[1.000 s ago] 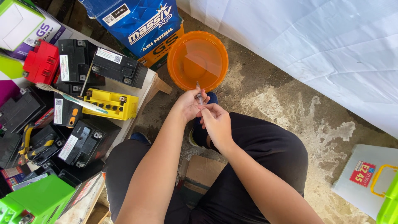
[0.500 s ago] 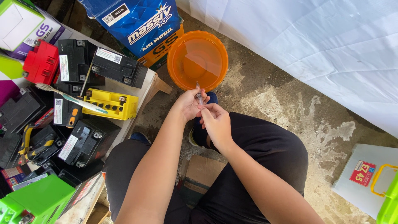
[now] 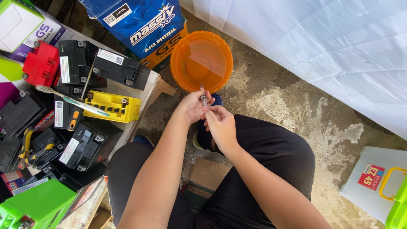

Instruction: Filling a motorcycle battery with electrolyte using a syringe

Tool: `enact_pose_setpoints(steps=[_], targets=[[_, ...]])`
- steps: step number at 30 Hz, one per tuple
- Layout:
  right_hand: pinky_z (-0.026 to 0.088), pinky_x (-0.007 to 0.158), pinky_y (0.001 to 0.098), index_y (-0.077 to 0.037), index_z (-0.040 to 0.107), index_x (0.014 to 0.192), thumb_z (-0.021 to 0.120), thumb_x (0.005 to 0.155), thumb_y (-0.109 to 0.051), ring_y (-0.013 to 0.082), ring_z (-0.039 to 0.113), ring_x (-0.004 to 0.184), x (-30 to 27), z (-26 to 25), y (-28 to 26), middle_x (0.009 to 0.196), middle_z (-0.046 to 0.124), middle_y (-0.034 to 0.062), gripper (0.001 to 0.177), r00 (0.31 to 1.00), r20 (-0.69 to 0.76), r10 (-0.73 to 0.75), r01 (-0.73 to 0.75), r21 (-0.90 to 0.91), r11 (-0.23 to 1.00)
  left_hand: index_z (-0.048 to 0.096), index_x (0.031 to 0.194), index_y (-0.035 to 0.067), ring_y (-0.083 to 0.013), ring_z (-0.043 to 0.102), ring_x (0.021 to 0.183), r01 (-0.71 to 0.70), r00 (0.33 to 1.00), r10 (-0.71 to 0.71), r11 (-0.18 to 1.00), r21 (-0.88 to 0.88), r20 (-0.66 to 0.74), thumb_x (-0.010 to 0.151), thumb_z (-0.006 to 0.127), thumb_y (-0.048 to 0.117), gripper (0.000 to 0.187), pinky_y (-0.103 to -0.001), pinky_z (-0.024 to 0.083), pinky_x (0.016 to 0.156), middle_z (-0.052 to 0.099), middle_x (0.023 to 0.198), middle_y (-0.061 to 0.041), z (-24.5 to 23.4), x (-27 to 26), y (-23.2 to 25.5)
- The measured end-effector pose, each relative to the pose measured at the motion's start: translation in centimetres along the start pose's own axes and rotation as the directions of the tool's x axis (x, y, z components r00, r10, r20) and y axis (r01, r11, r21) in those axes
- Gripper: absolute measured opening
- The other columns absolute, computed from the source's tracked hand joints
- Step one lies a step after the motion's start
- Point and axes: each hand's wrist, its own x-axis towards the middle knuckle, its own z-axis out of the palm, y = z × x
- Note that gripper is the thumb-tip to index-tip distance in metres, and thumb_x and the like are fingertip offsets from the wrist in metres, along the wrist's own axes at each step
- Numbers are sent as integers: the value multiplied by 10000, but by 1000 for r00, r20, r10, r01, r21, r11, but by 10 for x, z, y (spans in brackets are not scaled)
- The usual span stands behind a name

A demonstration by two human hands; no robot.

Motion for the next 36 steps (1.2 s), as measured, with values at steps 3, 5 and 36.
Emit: enact_pose_setpoints(steps=[3, 5, 36], targets=[[483, 499, 219, -49, 797, 945, 649, 874, -122, 117, 605, 442, 1, 0, 2, 603, 715, 97, 180, 1000, 5, 5, -5, -1, 1000, 590, 1043, 103, -149, 745, 922, 18, 1000, -18, 999, 27, 9, 1050, 593, 370, 267, -272, 582, 949, 706, 893, 3, -10, 21, -2], [482, 497, 220, -47, 797, 946, 652, 871, -123, 116, 602, 442, 1, 0, 2, 605, 715, 98, 180, 1000, 5, 3, -3, 6, 1000, 587, 1045, 107, -154, 744, 940, 22, 1000, -23, 999, 31, 12, 1052, 586, 377, 270, -267, 579, 950, 710, 902, 7, -11, 21, -1], [590, 790, 248, -143, 768, 1067, 687, 833, -153, 119, 753, 822, -3, -9, -21, 872, 771, 51, 247, 958, 274, 84, -43, -151, 988, 694, 1185, 168, -195, 738, 861, -17, 997, 4, 988, 150, 82, 975, 549, 345, 310, -303, 563, 725, 749, 907, 19, -26, -4, -1]])
